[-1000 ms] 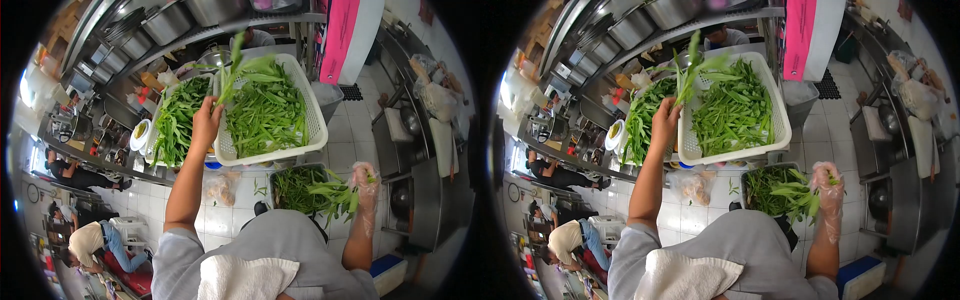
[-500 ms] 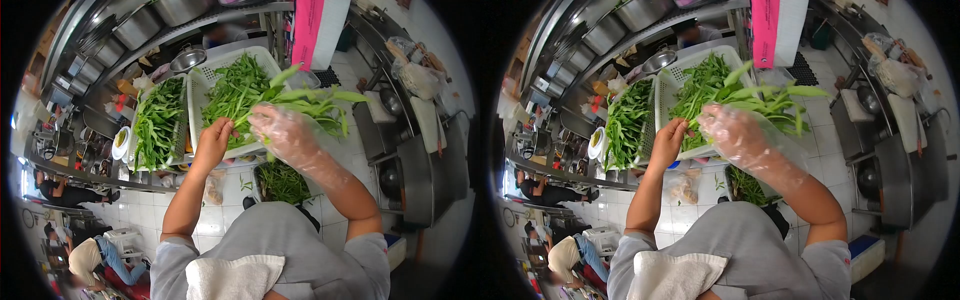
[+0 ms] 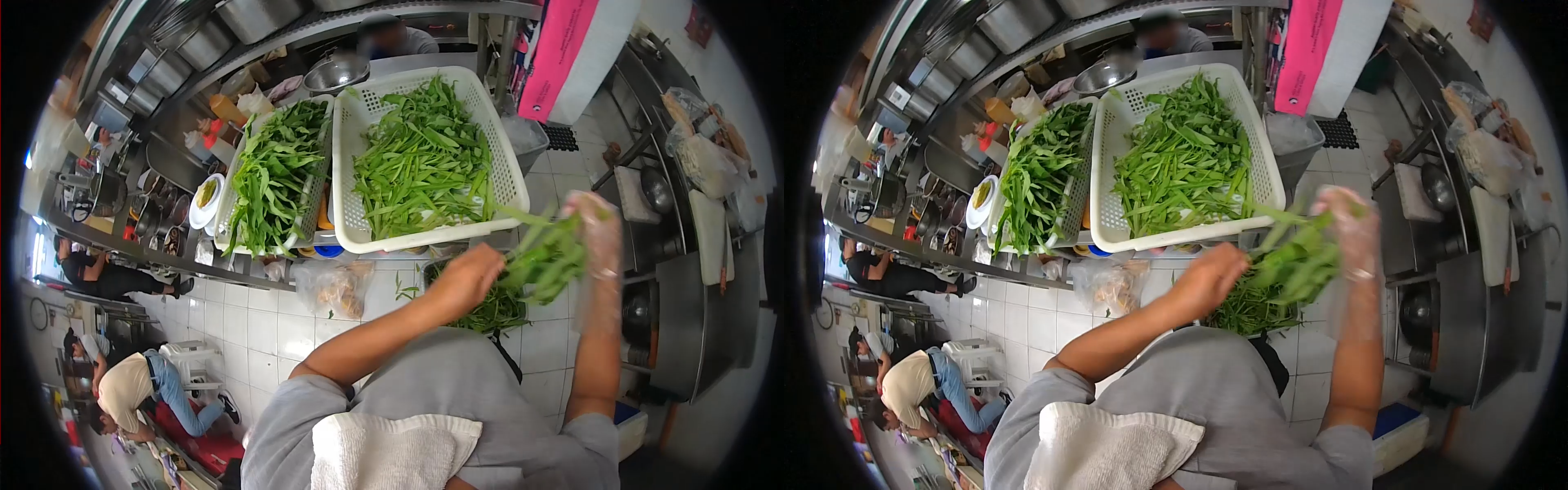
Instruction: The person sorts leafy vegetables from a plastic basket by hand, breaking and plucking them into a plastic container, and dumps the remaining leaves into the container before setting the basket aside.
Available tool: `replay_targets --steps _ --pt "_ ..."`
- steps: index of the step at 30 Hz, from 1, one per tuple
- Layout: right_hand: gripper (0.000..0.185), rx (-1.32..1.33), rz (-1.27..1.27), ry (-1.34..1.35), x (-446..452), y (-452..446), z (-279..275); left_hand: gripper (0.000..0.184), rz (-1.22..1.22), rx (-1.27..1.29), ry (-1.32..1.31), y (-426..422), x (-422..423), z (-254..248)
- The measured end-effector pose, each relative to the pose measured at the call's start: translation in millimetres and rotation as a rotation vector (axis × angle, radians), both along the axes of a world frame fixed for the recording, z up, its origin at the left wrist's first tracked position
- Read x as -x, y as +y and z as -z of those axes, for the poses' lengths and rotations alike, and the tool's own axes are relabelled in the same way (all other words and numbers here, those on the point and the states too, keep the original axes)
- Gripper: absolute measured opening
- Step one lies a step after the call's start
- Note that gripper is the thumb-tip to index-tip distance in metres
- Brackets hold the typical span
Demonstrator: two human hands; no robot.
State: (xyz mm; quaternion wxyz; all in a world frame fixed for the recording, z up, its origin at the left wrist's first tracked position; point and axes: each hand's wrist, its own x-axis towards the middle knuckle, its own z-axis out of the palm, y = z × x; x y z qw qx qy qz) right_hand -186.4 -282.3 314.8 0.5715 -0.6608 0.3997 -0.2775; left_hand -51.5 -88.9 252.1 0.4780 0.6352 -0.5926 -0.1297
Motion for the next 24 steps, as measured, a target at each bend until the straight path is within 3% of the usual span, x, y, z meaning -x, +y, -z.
replay_targets --steps 3,5,8,9,10,11,13,14,15,16,18,22,24 --pt "0.027 0.109 0.055 -0.03 56 -1 -7 0.019 0.049 -0.102 0.073 4 14 32" --pt "0.026 0.182 0.006 0.022 87 0 3 0.026 0.074 0.047 -0.187 2 10 36" --pt "0.024 0.159 0.116 0.059 117 14 20 0.023 0.061 -0.046 -0.086 -5 -41 -1" --pt "0.024 0.158 0.118 0.053 126 16 29 0.019 -0.044 -0.112 -0.205 -12 -72 -8" --pt "0.023 0.131 0.133 -0.017 136 18 40 0.016 -0.11 0.082 -0.327 -22 -106 -13" --pt "0.022 0.105 0.151 -0.086 142 19 47 0.014 -0.191 -0.073 -0.35 -26 -132 -31" --pt "0.022 0.078 0.186 -0.095 140 30 45 0.014 -0.386 -0.161 -0.52 -46 -199 -13" --pt "0.021 0.049 0.21 -0.101 138 36 43 0.016 -0.449 -0.379 -0.578 -54 -229 -5" --pt "0.02 0.066 0.174 -0.098 136 37 42 0.017 -0.468 -0.419 -0.667 -59 -261 20" --pt "0.02 0.068 0.184 -0.101 132 40 40 0.02 -0.468 -0.694 -0.645 -63 -283 35" --pt "0.018 0.025 0.154 -0.095 121 47 34 0.021 -0.468 -0.974 -0.652 -59 -288 49" --pt "0.016 0.071 0.083 -0.149 113 52 38 0.026 -0.414 -0.994 -0.683 -70 -296 39" --pt "0.015 0.031 0.112 -0.131 111 56 33 0.032 -0.479 -0.785 -0.761 -69 -303 13"
